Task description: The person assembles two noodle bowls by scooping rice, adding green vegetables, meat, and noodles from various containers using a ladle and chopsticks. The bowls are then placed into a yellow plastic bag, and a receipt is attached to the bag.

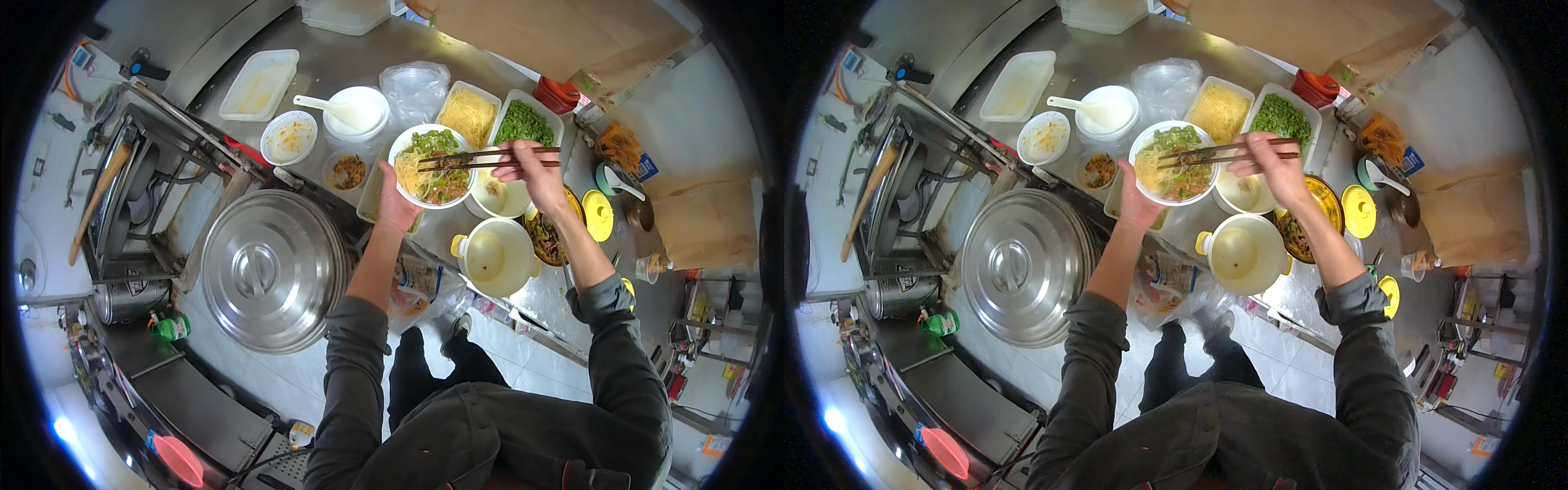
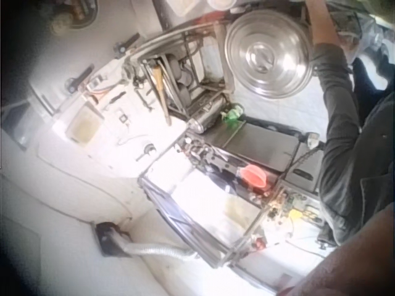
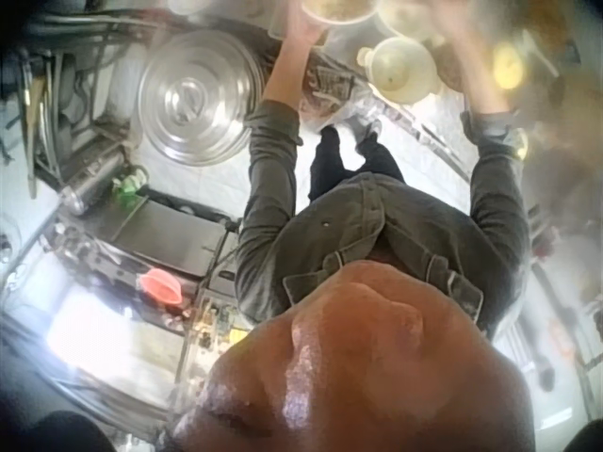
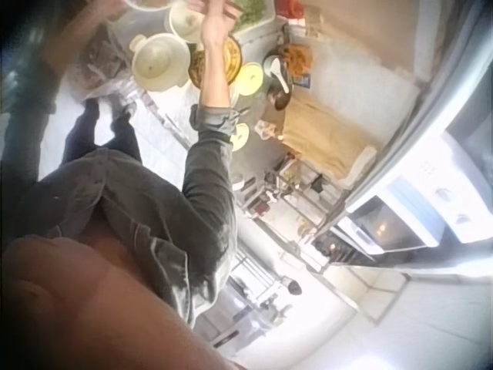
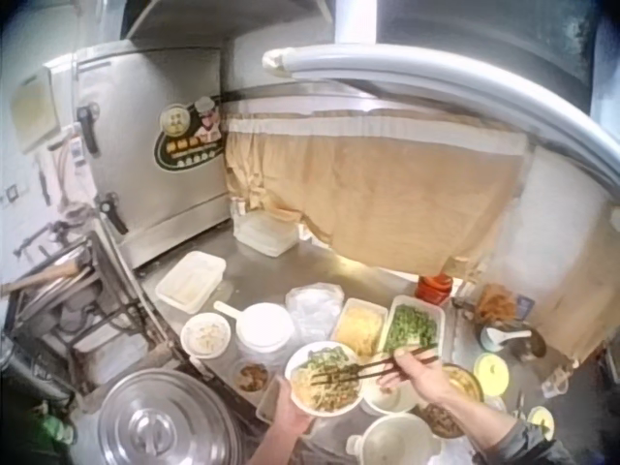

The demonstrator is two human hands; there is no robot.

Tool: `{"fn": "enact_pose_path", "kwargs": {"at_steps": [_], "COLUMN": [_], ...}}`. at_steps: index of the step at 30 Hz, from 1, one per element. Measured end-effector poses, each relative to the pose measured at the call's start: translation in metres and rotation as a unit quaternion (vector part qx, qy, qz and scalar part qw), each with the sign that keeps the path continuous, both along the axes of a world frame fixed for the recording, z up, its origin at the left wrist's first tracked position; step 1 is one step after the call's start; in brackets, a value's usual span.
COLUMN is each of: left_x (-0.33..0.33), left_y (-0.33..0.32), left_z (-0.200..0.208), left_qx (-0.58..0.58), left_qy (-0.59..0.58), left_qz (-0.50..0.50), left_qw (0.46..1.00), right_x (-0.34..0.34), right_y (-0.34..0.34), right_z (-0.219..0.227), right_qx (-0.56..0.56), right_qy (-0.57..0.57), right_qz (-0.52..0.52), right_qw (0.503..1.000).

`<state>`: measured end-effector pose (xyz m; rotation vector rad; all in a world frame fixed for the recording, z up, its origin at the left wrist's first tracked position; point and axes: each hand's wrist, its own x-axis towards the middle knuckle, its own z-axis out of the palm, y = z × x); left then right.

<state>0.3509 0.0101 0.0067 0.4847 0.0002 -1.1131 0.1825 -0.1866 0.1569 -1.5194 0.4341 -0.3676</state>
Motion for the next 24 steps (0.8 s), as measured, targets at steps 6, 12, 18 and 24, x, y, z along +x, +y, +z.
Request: {"fn": "enact_pose_path", "kwargs": {"at_steps": [6, 12, 18, 24], "left_x": [-0.004, -0.019, -0.069, -0.178], "left_y": [0.011, 0.037, 0.081, 0.114], "left_z": [0.006, 0.020, 0.037, 0.046], "left_qx": [-0.005, -0.063, 0.001, -0.016], "left_qy": [0.016, 0.029, -0.044, -0.002], "left_qz": [0.018, 0.048, 0.050, -0.057], "left_qw": [1.000, 0.996, 0.998, 0.998], "right_x": [-0.015, 0.045, 0.048, -0.181], "right_y": [-0.055, -0.120, -0.113, 0.043], "right_z": [-0.004, -0.106, -0.141, -0.059], "right_qx": [0.049, 0.068, 0.302, 0.173], "right_qy": [-0.107, 0.118, -0.051, 0.020], "right_qz": [-0.152, -0.249, -0.111, -0.231], "right_qw": [0.981, 0.959, 0.945, 0.957]}}
